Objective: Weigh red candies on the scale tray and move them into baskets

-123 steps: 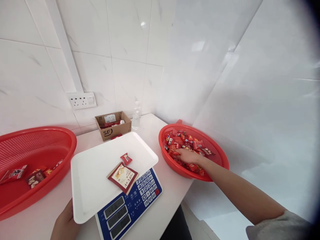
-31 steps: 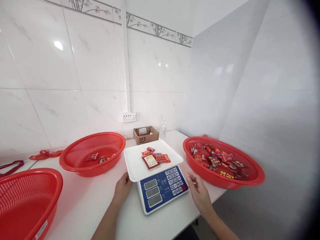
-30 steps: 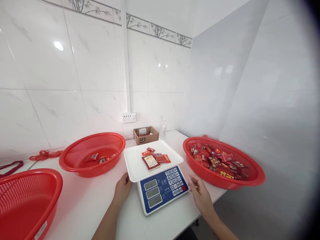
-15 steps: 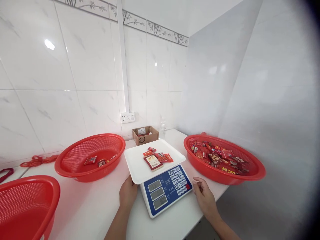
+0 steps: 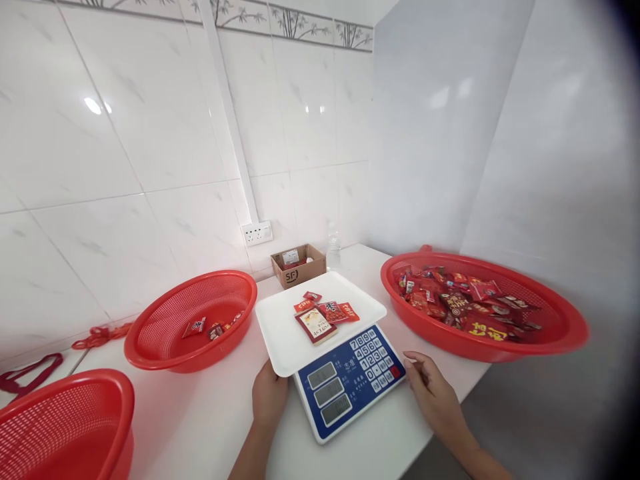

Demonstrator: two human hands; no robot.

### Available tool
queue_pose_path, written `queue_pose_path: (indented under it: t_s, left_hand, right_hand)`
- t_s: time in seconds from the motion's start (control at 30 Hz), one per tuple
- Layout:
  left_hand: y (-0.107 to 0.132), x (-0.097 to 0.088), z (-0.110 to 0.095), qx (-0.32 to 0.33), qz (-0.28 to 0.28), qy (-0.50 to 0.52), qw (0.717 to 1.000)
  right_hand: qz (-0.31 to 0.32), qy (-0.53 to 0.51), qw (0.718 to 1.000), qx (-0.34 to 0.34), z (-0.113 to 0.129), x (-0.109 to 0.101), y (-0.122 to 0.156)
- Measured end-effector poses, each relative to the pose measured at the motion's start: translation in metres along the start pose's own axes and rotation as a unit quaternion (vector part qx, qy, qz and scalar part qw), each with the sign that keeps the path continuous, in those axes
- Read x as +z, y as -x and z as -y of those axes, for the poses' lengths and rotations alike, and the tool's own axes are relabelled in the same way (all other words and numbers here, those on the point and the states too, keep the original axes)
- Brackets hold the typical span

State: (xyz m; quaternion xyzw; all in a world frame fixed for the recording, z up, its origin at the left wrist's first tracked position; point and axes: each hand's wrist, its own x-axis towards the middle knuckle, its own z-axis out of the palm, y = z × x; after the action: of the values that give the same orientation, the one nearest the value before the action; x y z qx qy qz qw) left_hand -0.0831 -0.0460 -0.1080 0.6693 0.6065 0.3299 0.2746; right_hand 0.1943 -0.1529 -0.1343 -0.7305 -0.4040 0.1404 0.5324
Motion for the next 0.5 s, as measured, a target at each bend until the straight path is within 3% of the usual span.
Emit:
queue_pose_path:
  t_s: [0.3, 0.5]
  left_hand:
    - [-0.006, 0.010, -0.002, -0.093, -0.064, -0.044, 0.993]
    - [-0.005, 0.009, -0.002, -0.090, -0.087, -0.027, 0.992]
  right_hand:
    - [0.065, -0.076, 0.994, -0.045, -0.020, -0.008, 0.004]
    - [0.053, -0.073, 0.972, -0.217, -0.034, -0.011, 0.016]
